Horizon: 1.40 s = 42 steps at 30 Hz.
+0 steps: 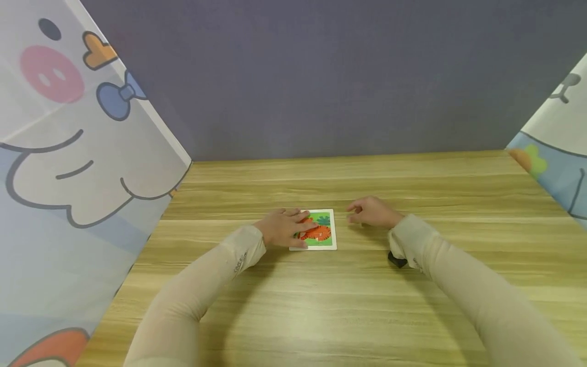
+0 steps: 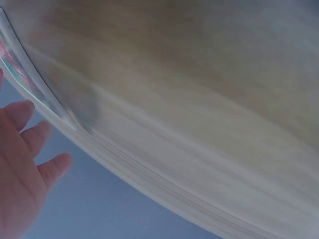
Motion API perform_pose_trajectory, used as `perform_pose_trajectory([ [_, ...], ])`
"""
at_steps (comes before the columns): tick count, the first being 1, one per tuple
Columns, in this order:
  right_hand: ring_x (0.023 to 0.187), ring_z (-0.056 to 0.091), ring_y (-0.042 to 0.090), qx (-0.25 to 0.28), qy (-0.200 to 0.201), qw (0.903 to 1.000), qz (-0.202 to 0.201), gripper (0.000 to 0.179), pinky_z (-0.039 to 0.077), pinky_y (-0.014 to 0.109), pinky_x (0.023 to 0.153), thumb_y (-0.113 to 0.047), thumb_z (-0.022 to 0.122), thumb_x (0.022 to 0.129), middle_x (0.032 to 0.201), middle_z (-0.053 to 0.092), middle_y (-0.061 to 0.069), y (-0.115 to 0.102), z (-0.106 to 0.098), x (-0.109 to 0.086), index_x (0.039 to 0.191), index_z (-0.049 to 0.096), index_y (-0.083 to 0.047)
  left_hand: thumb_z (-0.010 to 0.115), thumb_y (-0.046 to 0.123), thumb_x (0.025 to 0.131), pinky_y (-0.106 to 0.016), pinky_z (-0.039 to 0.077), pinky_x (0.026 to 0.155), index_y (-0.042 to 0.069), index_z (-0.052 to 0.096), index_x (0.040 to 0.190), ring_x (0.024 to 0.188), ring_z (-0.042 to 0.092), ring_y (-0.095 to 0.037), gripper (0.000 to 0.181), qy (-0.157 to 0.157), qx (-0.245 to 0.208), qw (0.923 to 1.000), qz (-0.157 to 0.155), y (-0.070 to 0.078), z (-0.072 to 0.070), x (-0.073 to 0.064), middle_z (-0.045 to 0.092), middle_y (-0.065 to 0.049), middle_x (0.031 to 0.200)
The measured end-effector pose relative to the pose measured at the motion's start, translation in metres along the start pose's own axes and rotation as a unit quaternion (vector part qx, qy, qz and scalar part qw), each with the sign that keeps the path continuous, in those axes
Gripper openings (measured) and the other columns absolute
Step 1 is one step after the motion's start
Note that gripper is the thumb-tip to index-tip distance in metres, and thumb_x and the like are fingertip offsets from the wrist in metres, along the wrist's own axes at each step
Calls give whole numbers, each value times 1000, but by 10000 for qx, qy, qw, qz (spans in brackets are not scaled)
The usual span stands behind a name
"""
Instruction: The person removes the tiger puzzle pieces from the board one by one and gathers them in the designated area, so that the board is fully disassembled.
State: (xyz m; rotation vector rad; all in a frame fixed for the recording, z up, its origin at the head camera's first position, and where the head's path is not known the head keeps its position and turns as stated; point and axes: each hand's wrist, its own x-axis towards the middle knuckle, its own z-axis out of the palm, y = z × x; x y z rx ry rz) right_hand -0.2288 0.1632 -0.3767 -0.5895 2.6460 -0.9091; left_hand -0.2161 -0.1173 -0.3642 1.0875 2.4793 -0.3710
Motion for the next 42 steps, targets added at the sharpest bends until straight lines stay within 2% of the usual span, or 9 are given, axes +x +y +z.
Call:
perform_pose_trajectory([
  [4,88,70,24,318,-212,9991,183,41,56,37,78,-19,68,96,108,74,22,-3,1,3,126,66,9,42,59,104,-54,23,127,31,25,163,160,16,-31,67,0,-124,9999,-29,1,-2,1,14,-7,172],
  [9,81,66,16,1026,-475,9922,522,43,56,30,73,-19,64,99,112,72,22,-6,2,5,131,62,10,42,60,104,-54,23,127,32,24,163,159,17,-32,68,-17,-103,9999,-51,0,-2,3,15,-6,172],
  [11,82,63,13,1205,-502,9895,614,43,55,28,73,-19,64,100,117,70,22,-7,4,7,132,62,10,41,61,104,-54,22,127,32,24,163,159,17,-32,68,-34,-96,9999,-46,0,-1,3,15,-6,172],
  [19,63,49,7,1496,-426,9850,743,36,45,22,62,-9,71,94,118,72,22,-8,14,17,125,67,8,42,60,104,-54,22,127,33,25,163,159,17,-31,67,-58,-51,9999,-69,-1,3,5,16,-4,172],
  [25,62,49,7,1254,-263,9894,677,32,45,23,60,-5,70,93,123,70,25,-13,21,23,122,69,8,44,59,104,-55,21,127,33,27,162,159,17,-32,66,-87,-128,9998,-94,0,4,6,16,-4,172],
  [32,62,51,5,721,2,9960,530,29,46,20,60,-3,70,91,112,74,23,-18,25,28,118,72,7,45,60,103,-56,21,127,34,28,162,158,20,-34,66,-105,-265,9996,-34,0,4,4,16,-6,172],
  [36,64,55,7,620,73,9963,585,31,48,21,61,-4,71,90,114,74,23,-20,26,30,119,72,6,46,61,102,-56,21,127,37,26,162,158,22,-34,67,-116,-274,9996,-8,-1,4,5,16,-6,172],
  [39,80,66,17,457,76,9971,605,32,54,27,72,-6,72,91,121,72,23,-21,28,32,121,72,5,46,61,102,-56,21,127,39,25,162,158,21,-34,68,-151,-281,9995,-10,-1,4,5,16,-5,172],
  [42,104,69,31,263,43,9980,579,34,57,38,90,-8,73,91,126,70,22,-22,29,33,122,71,5,47,62,101,-56,21,127,39,25,162,158,20,-33,68,-162,-313,9994,1,-1,3,5,15,-5,172],
])
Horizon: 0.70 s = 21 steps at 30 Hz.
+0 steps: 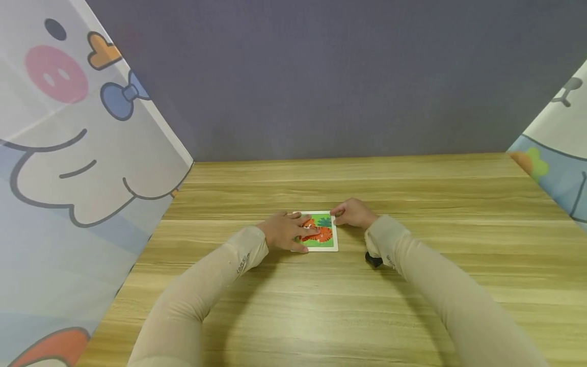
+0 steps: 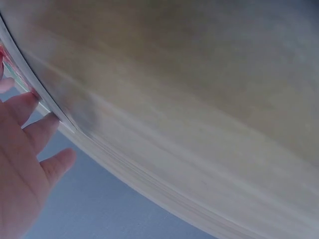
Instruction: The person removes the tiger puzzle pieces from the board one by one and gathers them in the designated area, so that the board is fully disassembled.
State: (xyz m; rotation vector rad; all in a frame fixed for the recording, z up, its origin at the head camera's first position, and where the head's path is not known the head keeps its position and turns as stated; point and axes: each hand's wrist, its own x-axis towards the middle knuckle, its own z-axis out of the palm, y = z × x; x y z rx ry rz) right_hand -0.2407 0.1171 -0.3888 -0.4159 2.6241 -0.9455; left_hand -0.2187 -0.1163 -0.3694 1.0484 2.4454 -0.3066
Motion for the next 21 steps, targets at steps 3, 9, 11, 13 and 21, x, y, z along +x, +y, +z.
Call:
perform_pose_trajectory([
  [3,118,65,38,-32,-48,10000,38,36,53,46,102,-9,73,91,130,69,22,-1,1,0,124,70,5,47,62,101,-56,21,127,38,27,161,158,21,-33,68,11,-33,10000,12,1,-1,0,15,-5,172],
  [9,121,64,39,-3,-146,9998,132,37,52,47,104,-8,73,91,132,68,22,-4,1,0,125,68,7,48,62,101,-57,22,126,37,28,161,157,23,-34,68,35,-2,10000,26,2,-3,0,18,-6,172],
  [11,122,63,39,1,-149,9998,134,37,52,47,104,-7,73,91,132,67,23,-5,1,0,125,68,7,49,61,101,-58,23,126,37,29,161,157,24,-35,68,58,0,10000,32,2,-3,0,19,-7,171],
  [13,123,63,39,5,-143,9998,138,38,51,48,105,-7,73,91,132,67,23,-6,1,0,125,68,8,49,61,101,-58,22,126,36,29,161,157,23,-36,68,57,7,10000,35,2,-3,0,19,-7,171],
  [21,125,61,41,47,-135,9998,159,39,49,49,108,-7,73,90,133,66,23,-8,1,1,125,68,8,48,62,101,-58,22,126,36,28,162,157,21,-35,69,-49,62,10000,-59,3,-4,1,16,-6,171],
])
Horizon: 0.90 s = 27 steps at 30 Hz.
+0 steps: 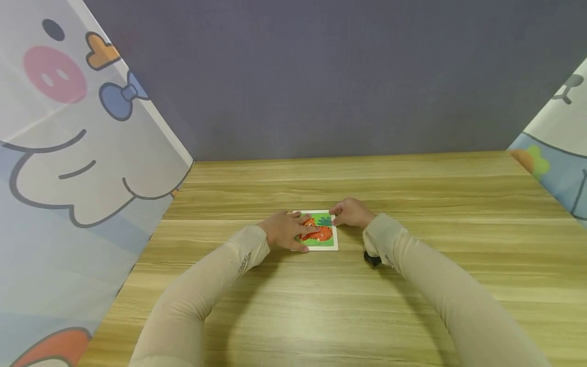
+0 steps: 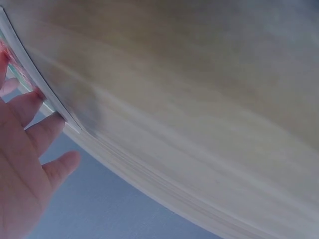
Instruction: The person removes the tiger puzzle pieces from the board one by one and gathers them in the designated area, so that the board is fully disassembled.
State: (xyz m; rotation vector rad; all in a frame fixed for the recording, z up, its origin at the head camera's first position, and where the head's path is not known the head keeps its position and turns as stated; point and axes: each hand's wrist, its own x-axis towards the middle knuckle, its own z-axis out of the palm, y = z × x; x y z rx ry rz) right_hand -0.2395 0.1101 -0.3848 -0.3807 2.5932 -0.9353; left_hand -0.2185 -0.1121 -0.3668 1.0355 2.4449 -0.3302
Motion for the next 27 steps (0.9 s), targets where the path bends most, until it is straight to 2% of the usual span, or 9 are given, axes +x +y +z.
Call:
perform_pose_trajectory([
  [9,119,65,36,-29,11,9999,121,36,52,46,104,-8,73,90,130,69,22,0,1,1,123,70,7,50,62,100,-57,23,126,36,31,161,157,23,-35,68,31,-7,10000,-40,1,0,2,18,-5,171],
  [14,90,71,22,143,-58,9996,244,39,59,33,84,-5,72,90,131,67,23,-3,3,1,126,67,9,51,61,100,-58,23,125,35,31,161,157,23,-35,68,42,-47,10000,-30,1,0,1,18,-6,171],
  [16,77,69,16,188,-117,9993,312,41,58,28,74,-3,72,90,134,66,24,-5,3,0,128,65,10,50,62,100,-58,22,126,35,31,161,157,23,-35,69,46,-37,10000,-38,1,-1,0,18,-6,171],
  [19,69,66,11,-29,-129,9995,270,44,56,24,68,-2,72,88,136,64,24,-9,3,-2,129,64,11,49,63,100,-57,23,126,36,30,161,157,24,-34,69,56,0,10000,-71,1,-2,0,18,-5,171],
  [23,67,66,10,-176,-121,9993,311,44,53,23,67,-2,72,89,137,64,22,-13,4,-3,131,64,9,49,63,100,-57,23,126,36,30,161,157,24,-34,69,51,10,9999,-92,0,-1,0,19,-5,171],
  [27,72,69,13,-37,-144,9991,387,41,55,25,69,-3,69,93,137,64,23,-11,5,-1,131,63,10,48,64,100,-57,22,126,37,28,161,157,23,-33,70,14,-12,10000,-91,0,0,0,17,-4,171],
])
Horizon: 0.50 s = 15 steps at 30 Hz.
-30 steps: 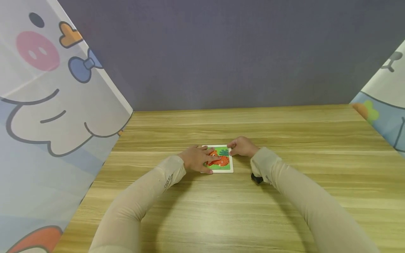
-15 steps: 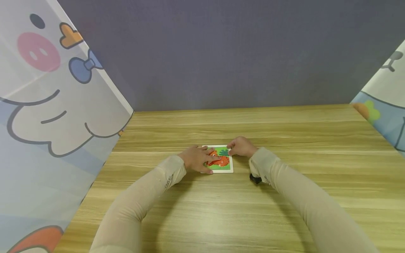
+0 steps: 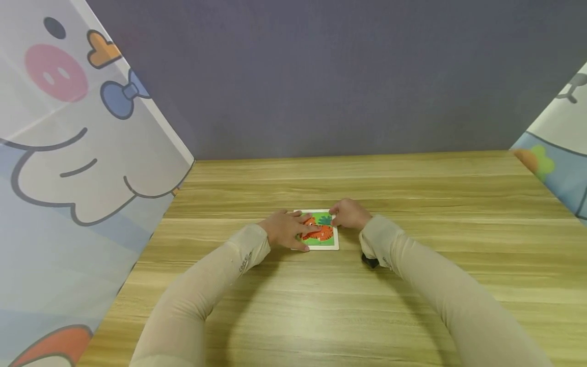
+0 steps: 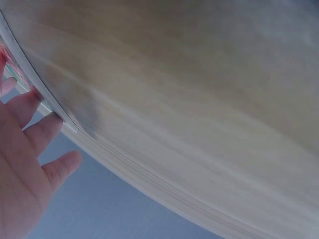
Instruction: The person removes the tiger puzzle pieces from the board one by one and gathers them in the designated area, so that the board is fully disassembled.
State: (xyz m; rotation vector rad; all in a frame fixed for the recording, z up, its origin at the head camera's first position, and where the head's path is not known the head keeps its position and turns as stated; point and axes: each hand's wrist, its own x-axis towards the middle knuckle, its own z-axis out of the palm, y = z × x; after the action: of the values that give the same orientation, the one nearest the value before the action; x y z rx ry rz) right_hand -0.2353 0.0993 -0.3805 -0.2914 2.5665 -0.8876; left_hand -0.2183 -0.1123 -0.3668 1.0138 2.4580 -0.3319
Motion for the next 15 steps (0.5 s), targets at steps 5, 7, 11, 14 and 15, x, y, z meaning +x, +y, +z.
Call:
perform_pose_trajectory([
  [5,72,67,13,162,-7,9999,-24,38,58,28,71,-4,67,94,132,66,26,6,1,1,128,64,11,48,65,99,-57,21,126,38,27,161,158,22,-32,71,-1,28,10000,24,1,0,0,16,-3,171],
  [7,71,67,12,176,-12,9998,-17,39,58,28,74,-5,68,93,132,66,25,6,0,2,129,64,11,49,64,99,-58,21,126,38,28,161,157,23,-33,71,13,47,10000,29,2,0,0,17,-4,171],
  [11,73,67,13,179,-42,9998,-24,36,58,30,77,-8,71,93,127,69,23,6,0,2,125,67,9,50,64,99,-59,23,125,37,28,161,157,24,-34,71,32,29,10000,26,2,-2,-1,18,-5,171],
  [14,77,69,17,112,-68,9999,-108,34,59,34,80,-7,71,92,124,70,24,5,0,1,122,68,9,51,63,99,-58,22,126,37,29,161,157,24,-34,71,22,-11,10000,0,2,-2,-1,18,-5,171],
  [15,80,70,19,91,-72,9999,-125,34,59,37,84,-7,71,92,126,70,24,5,0,1,122,68,9,51,63,99,-58,22,126,37,29,161,157,24,-33,71,7,-12,10000,-7,2,-2,-1,18,-4,171],
])
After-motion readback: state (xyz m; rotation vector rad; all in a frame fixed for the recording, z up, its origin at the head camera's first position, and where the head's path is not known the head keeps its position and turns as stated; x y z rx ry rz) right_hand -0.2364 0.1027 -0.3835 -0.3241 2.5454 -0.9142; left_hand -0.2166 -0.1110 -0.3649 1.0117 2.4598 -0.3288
